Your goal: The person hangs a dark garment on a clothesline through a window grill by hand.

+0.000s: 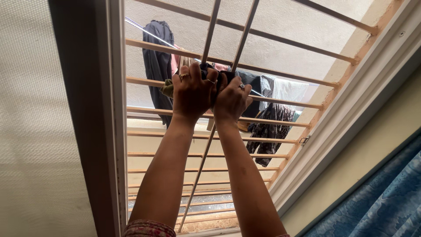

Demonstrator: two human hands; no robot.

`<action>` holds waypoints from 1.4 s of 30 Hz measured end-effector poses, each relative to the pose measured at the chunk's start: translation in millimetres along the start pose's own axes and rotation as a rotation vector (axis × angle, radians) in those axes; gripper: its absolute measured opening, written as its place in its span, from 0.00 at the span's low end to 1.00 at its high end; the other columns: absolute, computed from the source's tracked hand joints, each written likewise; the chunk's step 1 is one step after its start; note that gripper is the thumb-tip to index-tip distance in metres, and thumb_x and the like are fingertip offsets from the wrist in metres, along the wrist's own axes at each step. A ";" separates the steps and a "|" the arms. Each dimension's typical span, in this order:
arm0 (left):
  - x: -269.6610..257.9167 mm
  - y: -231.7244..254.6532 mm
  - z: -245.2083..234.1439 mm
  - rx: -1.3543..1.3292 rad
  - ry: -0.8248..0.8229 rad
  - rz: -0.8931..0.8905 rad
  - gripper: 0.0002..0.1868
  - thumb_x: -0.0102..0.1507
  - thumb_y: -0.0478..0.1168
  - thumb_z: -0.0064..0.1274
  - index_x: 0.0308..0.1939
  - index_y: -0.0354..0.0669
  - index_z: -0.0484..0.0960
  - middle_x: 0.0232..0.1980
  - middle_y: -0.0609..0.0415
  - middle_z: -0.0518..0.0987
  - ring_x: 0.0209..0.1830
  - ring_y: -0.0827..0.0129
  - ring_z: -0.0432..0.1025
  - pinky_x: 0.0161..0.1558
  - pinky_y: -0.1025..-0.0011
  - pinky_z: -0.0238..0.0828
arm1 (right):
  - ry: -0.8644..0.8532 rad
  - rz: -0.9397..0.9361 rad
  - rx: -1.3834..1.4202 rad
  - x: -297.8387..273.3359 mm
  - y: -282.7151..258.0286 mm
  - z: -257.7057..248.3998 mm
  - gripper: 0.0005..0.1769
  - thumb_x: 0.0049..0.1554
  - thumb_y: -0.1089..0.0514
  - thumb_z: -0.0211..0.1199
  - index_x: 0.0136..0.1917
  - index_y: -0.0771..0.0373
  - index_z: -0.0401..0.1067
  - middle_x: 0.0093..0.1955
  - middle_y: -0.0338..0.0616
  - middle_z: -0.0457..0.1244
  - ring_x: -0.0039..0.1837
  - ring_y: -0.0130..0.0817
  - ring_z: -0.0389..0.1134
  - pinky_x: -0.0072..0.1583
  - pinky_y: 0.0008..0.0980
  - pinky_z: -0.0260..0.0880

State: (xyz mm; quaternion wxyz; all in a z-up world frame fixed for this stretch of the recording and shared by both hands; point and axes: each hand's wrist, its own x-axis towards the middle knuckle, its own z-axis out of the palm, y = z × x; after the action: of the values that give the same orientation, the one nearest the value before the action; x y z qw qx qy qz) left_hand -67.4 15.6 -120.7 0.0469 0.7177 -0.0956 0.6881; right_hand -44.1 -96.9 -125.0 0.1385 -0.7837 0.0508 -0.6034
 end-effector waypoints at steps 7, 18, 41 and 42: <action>-0.6 0.5 -3.5 0.099 -0.053 0.048 0.14 0.71 0.56 0.46 0.50 0.55 0.68 0.45 0.46 0.69 0.44 0.56 0.73 0.29 0.61 0.69 | -0.164 0.005 -0.020 1.2 1.3 -15.8 0.28 0.67 0.37 0.46 0.53 0.67 0.61 0.46 0.59 0.68 0.50 0.54 0.71 0.35 0.42 0.77; -9.1 -21.3 -21.7 0.051 -0.123 0.311 0.16 0.69 0.55 0.49 0.53 0.52 0.74 0.41 0.45 0.76 0.38 0.55 0.79 0.24 0.63 0.74 | -0.472 0.141 0.564 -23.7 49.9 -47.6 0.22 0.64 0.43 0.60 0.62 0.60 0.63 0.52 0.55 0.70 0.53 0.48 0.75 0.51 0.40 0.77; 77.9 -14.9 26.6 -0.147 0.174 -0.086 0.21 0.59 0.27 0.48 0.57 0.40 0.77 0.50 0.41 0.77 0.49 0.54 0.73 0.51 0.57 0.70 | -0.107 0.619 1.753 -6.4 72.1 -109.7 0.27 0.54 0.70 0.58 0.68 0.69 0.66 0.61 0.51 0.66 0.61 0.41 0.71 0.62 0.37 0.75; 76.0 -27.0 27.8 -0.148 0.180 -0.084 0.21 0.59 0.27 0.48 0.57 0.40 0.77 0.50 0.41 0.77 0.49 0.54 0.73 0.51 0.57 0.70 | -0.104 0.613 1.754 -0.5 64.2 -109.6 0.27 0.54 0.70 0.58 0.68 0.69 0.66 0.61 0.51 0.66 0.61 0.41 0.71 0.62 0.37 0.75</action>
State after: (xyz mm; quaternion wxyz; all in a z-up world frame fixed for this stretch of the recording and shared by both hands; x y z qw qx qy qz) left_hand -32.1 31.0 -44.6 0.1373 0.6509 -0.1114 0.7383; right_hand -143.8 -175.3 -117.6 0.8367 -0.3771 -0.2251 -0.3272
